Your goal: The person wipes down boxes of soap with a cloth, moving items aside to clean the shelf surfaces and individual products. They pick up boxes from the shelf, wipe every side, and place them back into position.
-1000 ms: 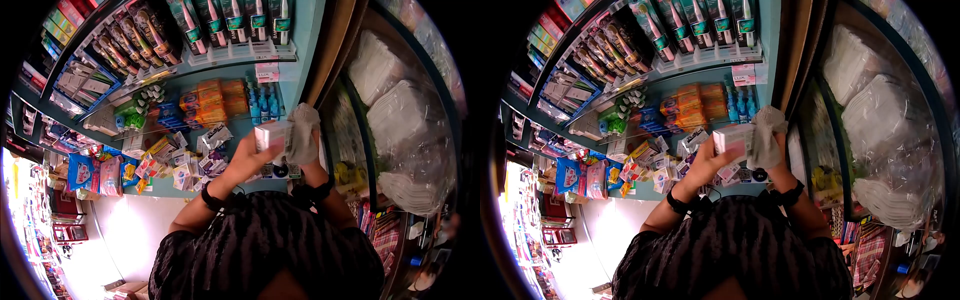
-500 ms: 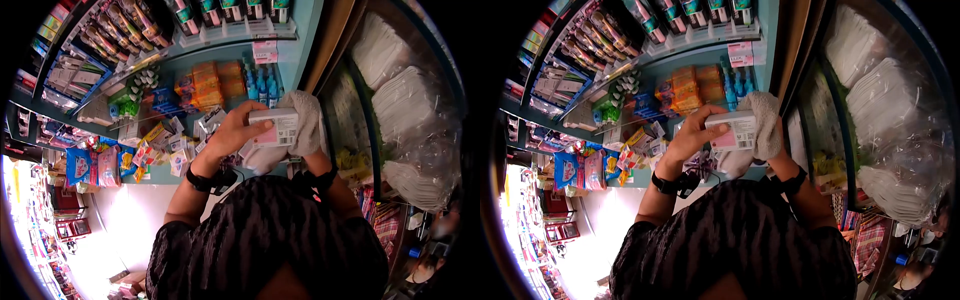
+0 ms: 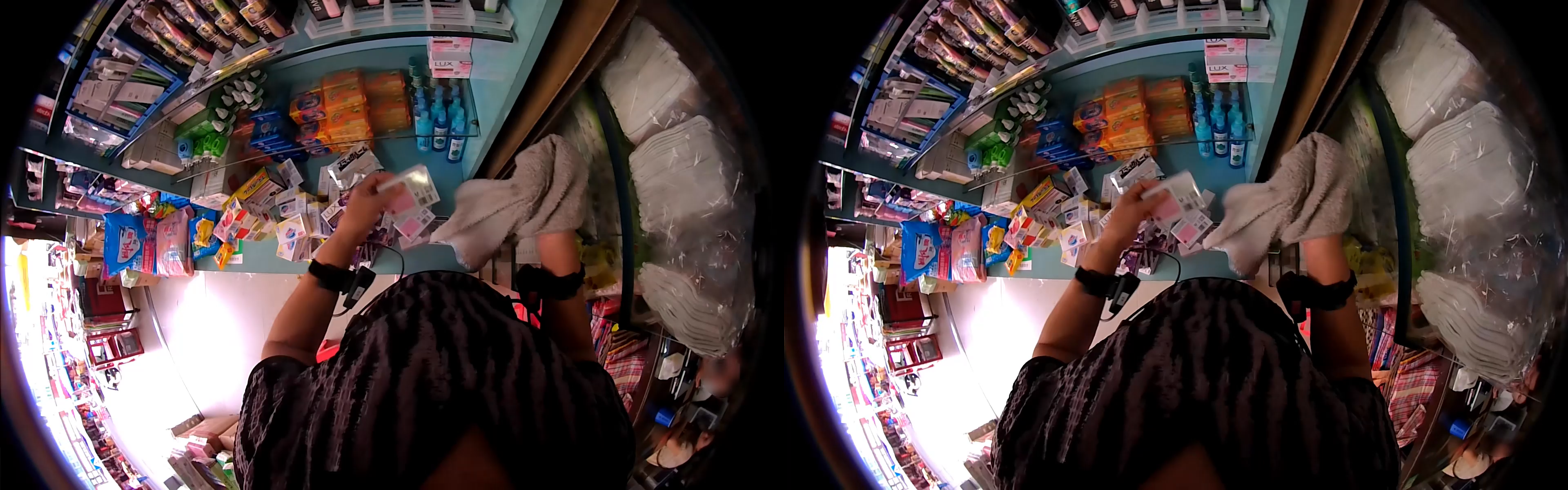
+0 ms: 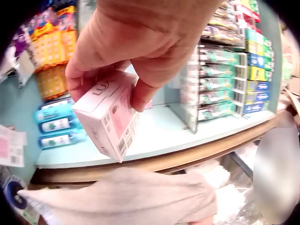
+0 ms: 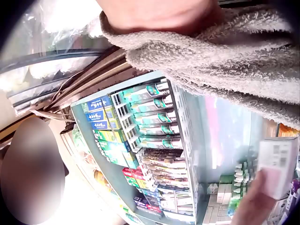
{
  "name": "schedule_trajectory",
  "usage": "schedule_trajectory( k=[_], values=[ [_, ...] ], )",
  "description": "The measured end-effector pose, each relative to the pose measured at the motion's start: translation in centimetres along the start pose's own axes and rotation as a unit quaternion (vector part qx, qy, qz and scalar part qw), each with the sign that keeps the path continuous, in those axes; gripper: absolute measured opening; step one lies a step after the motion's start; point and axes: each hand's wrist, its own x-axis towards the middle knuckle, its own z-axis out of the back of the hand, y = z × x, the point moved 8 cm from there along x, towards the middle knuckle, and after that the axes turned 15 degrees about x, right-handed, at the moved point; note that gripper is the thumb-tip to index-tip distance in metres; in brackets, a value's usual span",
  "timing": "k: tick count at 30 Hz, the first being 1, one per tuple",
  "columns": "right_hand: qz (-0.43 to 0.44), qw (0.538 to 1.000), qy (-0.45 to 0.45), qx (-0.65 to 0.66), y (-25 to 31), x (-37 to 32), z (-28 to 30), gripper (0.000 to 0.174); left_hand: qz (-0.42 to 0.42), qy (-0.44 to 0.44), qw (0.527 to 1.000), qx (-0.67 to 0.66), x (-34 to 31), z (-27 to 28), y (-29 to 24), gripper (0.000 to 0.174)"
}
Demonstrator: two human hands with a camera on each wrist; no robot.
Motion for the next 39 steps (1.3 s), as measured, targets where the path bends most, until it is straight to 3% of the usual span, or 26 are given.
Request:
schedule_trajectory(
  k=[4, 7, 9, 13, 20, 22, 28, 30, 32, 35, 39],
  values=[
    [-0.035, 0.995, 0.024, 0.091, -0.6, -0.8, -0.5, 0.041, 0.11, -0.011, 0.993, 0.036, 1.5, -1.9, 10.8, 0.04],
    [-0.044, 0.981, -0.031, 0.186, -4.1, -2.6, -1.2, 0.035, 0.137, -0.027, 0.99, 0.033, 2.1, -3.2, 14.3, 0.044],
    [-0.049, 0.958, -0.061, 0.277, -8.3, -3.5, -2.0, 0.031, 0.107, -0.032, 0.986, 0.126, 3.0, -3.4, 16.1, 0.039],
    [-0.085, 0.973, 0.002, 0.216, -9.6, -4.2, -2.7, 0.031, 0.104, -0.032, 0.964, 0.241, 3.0, -3.3, 15.2, 0.041],
    [-0.05, 0.988, -0.034, 0.139, -9.4, -5.3, -1.7, 0.037, 0.088, -0.054, 0.934, 0.342, 3.0, -2.4, 15.7, 0.043],
    [-0.039, 0.991, -0.043, 0.119, -9.3, -5.3, -1.6, 0.039, 0.097, -0.01, 0.942, 0.321, 3.1, -2.5, 15.1, 0.042],
    [-0.007, 0.997, -0.052, 0.06, -9.4, -4.8, -1.1, 0.045, -0.011, -0.095, 0.943, 0.318, 3.0, 0.1, 13.0, 0.037],
    [0.006, 0.998, -0.054, 0.035, -9.4, -4.5, -1.2, 0.047, 0.022, -0.088, 0.973, 0.213, 3.2, 1.6, 11.8, 0.036],
    [0.024, 0.998, -0.056, 0.007, -9.2, -4.3, -1.4, 0.049, 0.023, -0.068, 0.994, 0.083, 3.6, 2.7, 8.9, 0.031],
    [0.065, 0.995, -0.057, -0.056, -8.9, -3.8, -1.7, 0.053, -0.02, -0.033, 0.998, 0.044, 6.0, 4.4, 3.3, 0.028],
    [0.131, 0.977, -0.046, -0.16, -6.6, -2.6, -1.9, 0.058, -0.078, -0.077, 0.988, 0.107, 8.7, 5.4, -4.3, 0.03]
  ],
)
